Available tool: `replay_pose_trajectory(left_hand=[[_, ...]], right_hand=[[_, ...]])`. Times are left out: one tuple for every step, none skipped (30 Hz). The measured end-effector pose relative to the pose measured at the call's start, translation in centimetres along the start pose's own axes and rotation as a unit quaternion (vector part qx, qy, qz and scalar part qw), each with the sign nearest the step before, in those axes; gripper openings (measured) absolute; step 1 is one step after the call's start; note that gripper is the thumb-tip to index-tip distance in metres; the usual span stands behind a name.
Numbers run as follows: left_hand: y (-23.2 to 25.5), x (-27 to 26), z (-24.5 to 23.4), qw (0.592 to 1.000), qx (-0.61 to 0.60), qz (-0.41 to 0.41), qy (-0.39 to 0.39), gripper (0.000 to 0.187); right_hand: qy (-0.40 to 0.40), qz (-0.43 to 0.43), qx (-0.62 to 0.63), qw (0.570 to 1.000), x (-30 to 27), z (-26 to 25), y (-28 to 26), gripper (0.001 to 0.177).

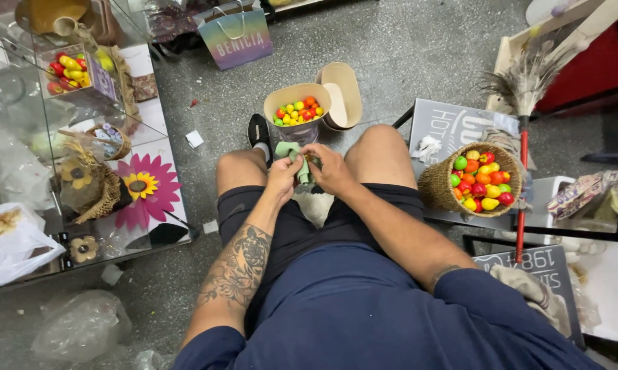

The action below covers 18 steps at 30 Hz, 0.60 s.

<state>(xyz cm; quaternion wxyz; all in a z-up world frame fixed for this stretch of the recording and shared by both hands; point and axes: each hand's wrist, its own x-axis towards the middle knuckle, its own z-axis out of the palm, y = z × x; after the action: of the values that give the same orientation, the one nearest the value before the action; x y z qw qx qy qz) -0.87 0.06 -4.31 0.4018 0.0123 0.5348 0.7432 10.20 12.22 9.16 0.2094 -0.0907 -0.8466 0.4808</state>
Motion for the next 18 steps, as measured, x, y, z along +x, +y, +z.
replay_pose_trajectory(left_hand=[[-0.5, 0.5, -0.4, 1.0, -0.004, 0.001, 0.0, 0.028], [-1.1, 0.9, -0.9, 1.0, 0.005, 0.002, 0.012, 0.029], [-1.6, 1.4, -1.3, 1.0, 0.013, 0.002, 0.024, 0.029], [-0.8, 0.7, -0.7, 1.0, 0.01, 0.004, 0.027, 0.029], [0.0, 0.0, -0.1, 1.0, 0.003, -0.001, 0.022, 0.03], [0.8, -0.6, 0.6, 1.0, -0.003, -0.006, 0.017, 0.031], [0.6, -0.6, 0.5, 1.0, -0.005, -0.004, 0.019, 0.031], [0.3, -0.5, 0.6, 1.0, -0.02, -0.019, 0.012, 0.033], [0.0, -0.4, 0.6, 0.999, -0.035, -0.034, 0.005, 0.036], [0.1, -0.4, 0.5, 0.999, -0.036, -0.034, 0.005, 0.036], [0.1, -0.4, 0.5, 0.998, -0.042, -0.041, 0.008, 0.037], [0.1, -0.4, 0.4, 0.998, -0.048, -0.048, 0.01, 0.039], [0.2, -0.4, 0.5, 0.998, -0.049, -0.048, 0.011, 0.039], [0.3, -0.4, 0.6, 0.999, -0.034, -0.038, 0.02, 0.038], [0.4, -0.4, 0.7, 0.999, -0.019, -0.027, 0.03, 0.037], [0.6, -0.4, 0.8, 0.999, -0.02, -0.027, 0.031, 0.037], [0.7, -0.5, 0.8, 0.999, -0.019, -0.025, 0.038, 0.036], [0.8, -0.5, 0.9, 0.999, -0.017, -0.023, 0.045, 0.035]], right_hand=[[-0.003, -0.001, -0.003, 1.0, 0.1, -0.1, -0.3, 0.038], [0.001, -0.022, 0.014, 1.0, 0.3, -0.1, -0.7, 0.037], [0.005, -0.043, 0.031, 0.999, 0.4, -0.1, -1.0, 0.037], [0.0, -0.046, 0.031, 0.998, 0.4, 0.0, -0.6, 0.037], [0.0, -0.055, 0.033, 0.998, 0.4, 0.1, -0.3, 0.038], [0.001, -0.063, 0.036, 0.997, 0.4, 0.2, 0.1, 0.039], [-0.001, -0.065, 0.036, 0.997, 0.4, 0.1, -0.3, 0.039], [-0.006, -0.052, 0.043, 0.998, 0.3, -0.1, -0.7, 0.04], [-0.01, -0.039, 0.05, 0.998, 0.1, -0.2, -1.0, 0.041], [-0.01, -0.039, 0.05, 0.998, 0.1, 0.1, -0.3, 0.041], [0.013, -0.029, 0.088, 0.996, 0.1, 0.4, 0.4, 0.039], [0.036, -0.018, 0.126, 0.991, 0.1, 0.7, 1.2, 0.037], [0.035, -0.018, 0.126, 0.991, 0.0, 0.8, 1.7, 0.037], [0.041, -0.003, 0.118, 0.992, -0.1, 0.9, 2.2, 0.031], [0.048, 0.012, 0.11, 0.993, -0.2, 1.0, 2.8, 0.024], [0.046, 0.012, 0.11, 0.993, -0.1, 0.8, 2.6, 0.024], [0.047, -0.005, 0.059, 0.997, 0.0, 0.5, 2.4, 0.024], [0.047, -0.022, 0.007, 0.999, 0.1, 0.3, 2.2, 0.023]])
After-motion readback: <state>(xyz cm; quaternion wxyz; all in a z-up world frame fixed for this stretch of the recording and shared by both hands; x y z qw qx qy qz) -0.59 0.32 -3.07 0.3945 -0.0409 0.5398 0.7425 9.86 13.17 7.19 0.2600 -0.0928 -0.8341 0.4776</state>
